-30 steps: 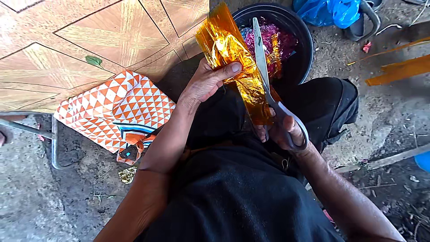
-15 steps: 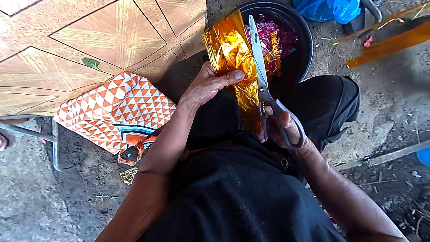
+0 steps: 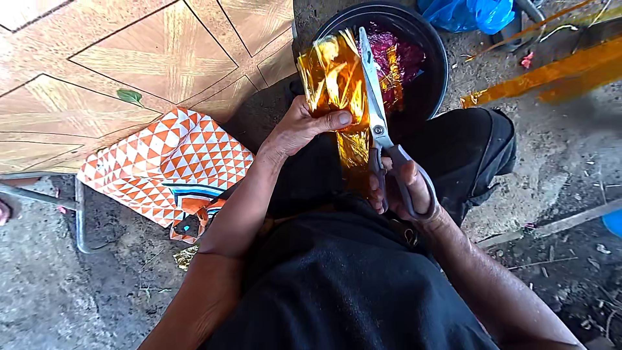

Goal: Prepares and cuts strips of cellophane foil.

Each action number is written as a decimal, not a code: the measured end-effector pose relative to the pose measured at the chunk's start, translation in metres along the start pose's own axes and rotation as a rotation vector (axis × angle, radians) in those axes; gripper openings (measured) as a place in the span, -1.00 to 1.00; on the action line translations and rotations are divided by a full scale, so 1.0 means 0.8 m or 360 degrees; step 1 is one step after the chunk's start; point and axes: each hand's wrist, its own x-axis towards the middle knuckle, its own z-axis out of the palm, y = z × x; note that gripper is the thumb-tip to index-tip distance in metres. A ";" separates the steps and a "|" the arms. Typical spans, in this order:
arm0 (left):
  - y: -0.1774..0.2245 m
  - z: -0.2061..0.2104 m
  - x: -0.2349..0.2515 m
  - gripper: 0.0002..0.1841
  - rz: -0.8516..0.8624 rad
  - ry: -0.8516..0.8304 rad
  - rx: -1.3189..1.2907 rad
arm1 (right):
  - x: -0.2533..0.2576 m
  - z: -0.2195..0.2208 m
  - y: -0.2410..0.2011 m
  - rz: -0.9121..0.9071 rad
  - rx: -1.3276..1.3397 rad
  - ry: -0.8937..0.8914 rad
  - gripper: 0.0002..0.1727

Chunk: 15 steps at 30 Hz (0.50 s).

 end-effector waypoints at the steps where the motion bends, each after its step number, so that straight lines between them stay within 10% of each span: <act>1: -0.001 0.001 -0.001 -0.78 -0.0005 -0.0020 0.0047 | 0.000 0.000 -0.003 0.0024 0.0042 -0.0010 -0.40; 15: 0.002 0.012 -0.003 -0.82 -0.0076 0.0237 0.0189 | 0.004 -0.024 -0.023 -0.0276 -0.0504 0.0383 -0.48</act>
